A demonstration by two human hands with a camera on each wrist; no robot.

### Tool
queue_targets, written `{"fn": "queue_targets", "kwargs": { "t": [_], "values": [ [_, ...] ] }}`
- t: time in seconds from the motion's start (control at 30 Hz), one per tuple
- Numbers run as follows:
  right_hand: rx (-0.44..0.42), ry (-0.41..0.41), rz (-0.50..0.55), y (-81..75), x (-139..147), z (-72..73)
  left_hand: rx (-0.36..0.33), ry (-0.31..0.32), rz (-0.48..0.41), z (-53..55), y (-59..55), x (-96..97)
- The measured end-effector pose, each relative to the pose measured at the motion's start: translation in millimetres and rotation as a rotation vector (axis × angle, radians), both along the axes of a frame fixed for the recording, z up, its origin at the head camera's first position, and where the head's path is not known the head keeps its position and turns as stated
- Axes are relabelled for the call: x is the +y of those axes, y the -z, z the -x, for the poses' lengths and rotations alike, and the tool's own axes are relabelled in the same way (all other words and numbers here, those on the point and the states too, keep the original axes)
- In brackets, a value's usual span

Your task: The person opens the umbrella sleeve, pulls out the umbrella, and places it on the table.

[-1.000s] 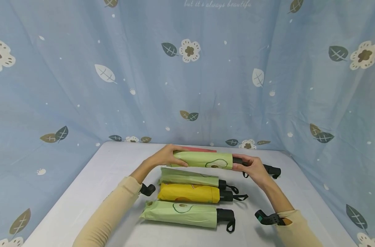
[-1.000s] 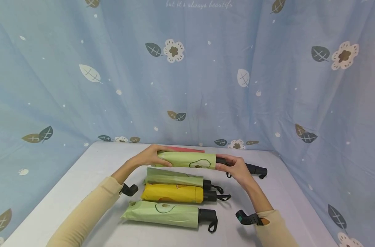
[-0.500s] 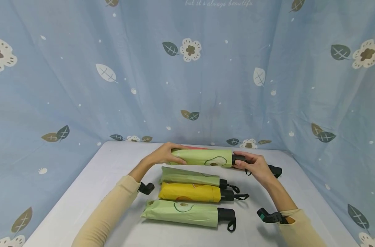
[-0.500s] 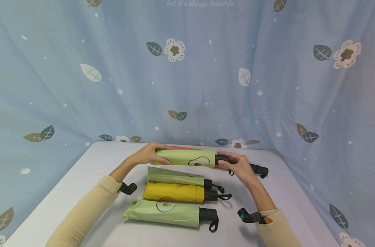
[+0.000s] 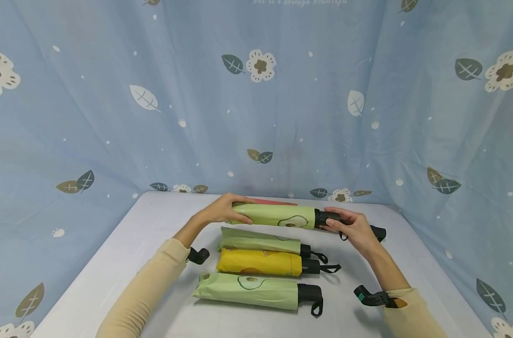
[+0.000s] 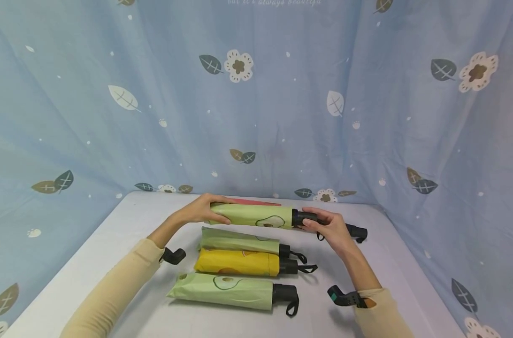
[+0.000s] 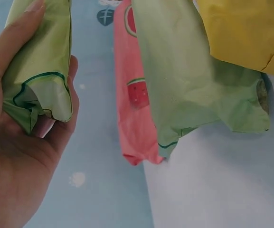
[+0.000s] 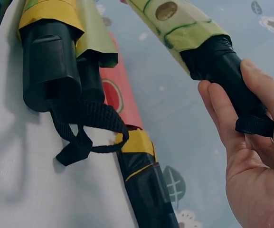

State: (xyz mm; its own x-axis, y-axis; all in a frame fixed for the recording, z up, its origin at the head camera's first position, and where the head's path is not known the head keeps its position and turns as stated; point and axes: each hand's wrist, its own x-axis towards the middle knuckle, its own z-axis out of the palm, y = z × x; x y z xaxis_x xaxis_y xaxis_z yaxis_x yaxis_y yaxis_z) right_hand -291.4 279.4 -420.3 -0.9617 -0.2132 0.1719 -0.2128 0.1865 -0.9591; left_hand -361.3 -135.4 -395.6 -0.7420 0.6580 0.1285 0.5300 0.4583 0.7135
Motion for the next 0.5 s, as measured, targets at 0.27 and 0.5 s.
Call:
{"fn": "queue_targets", "kwargs": {
  "t": [0.27, 0.5],
  "values": [
    [0.022, 0.053, -0.054, 3.8, 10, -2.2, 0.022, 0.001, 0.021, 1.2, 1.9, -2.1],
    [0.023, 0.000, 0.057, 6.3, 17, -4.2, 0.028, 0.018, -0.022, 2.7, 4.3, -4.1]
  ]
}}
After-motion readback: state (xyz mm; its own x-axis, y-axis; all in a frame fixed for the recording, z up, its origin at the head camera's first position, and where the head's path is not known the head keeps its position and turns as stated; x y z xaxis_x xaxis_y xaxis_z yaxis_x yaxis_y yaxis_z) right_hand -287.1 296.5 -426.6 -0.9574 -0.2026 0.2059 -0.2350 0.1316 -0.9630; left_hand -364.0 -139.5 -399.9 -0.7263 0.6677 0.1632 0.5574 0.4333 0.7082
